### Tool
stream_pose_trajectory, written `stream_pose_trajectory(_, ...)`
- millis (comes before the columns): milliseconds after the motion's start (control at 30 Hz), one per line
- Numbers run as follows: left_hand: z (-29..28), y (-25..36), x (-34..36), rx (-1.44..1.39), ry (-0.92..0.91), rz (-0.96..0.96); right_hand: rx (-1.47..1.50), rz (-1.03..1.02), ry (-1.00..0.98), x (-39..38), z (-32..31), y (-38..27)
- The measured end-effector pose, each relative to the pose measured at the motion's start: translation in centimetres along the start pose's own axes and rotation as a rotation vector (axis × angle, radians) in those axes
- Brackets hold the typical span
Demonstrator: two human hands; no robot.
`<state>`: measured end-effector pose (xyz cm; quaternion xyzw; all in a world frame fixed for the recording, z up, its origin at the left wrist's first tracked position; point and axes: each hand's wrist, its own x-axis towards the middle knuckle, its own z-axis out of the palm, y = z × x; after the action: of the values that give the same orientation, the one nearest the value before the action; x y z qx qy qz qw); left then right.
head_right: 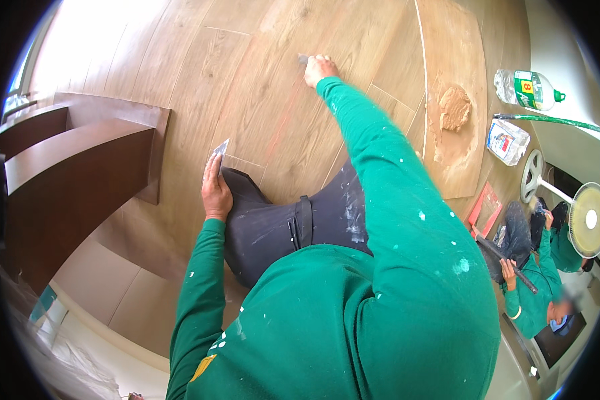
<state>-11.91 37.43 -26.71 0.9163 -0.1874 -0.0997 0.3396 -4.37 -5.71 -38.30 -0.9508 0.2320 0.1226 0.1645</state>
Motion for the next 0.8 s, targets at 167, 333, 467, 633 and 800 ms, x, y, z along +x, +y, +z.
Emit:
stream_pose_trajectory(167,0.1,0.1,0.4,-0.009,-0.008,0.003,0.081,0.007,0.058,-10.2,6.1,-5.5)
stream_pose_trajectory(333,-0.5,-0.8,-0.2,0.004,0.023,0.008,0.11,-0.062,-0.13,-8.4,1.4,-6.1)
stream_pose_trajectory(467,0.4,-0.1,0.4,-0.011,-0.003,0.025,0.034,-0.058,0.07,-0.8,0.3,-0.2)
stream_pose_trajectory(633,0.4,0.1,0.5,-0.017,-0.009,0.02,-0.028,-0.013,0.225,-5.2,5.2,-2.9)
stream_pose_trajectory(800,-0.3,-0.3,0.4,-0.006,0.017,0.033,0.058,-0.007,-0.112,-4.5,0.5,-3.4)
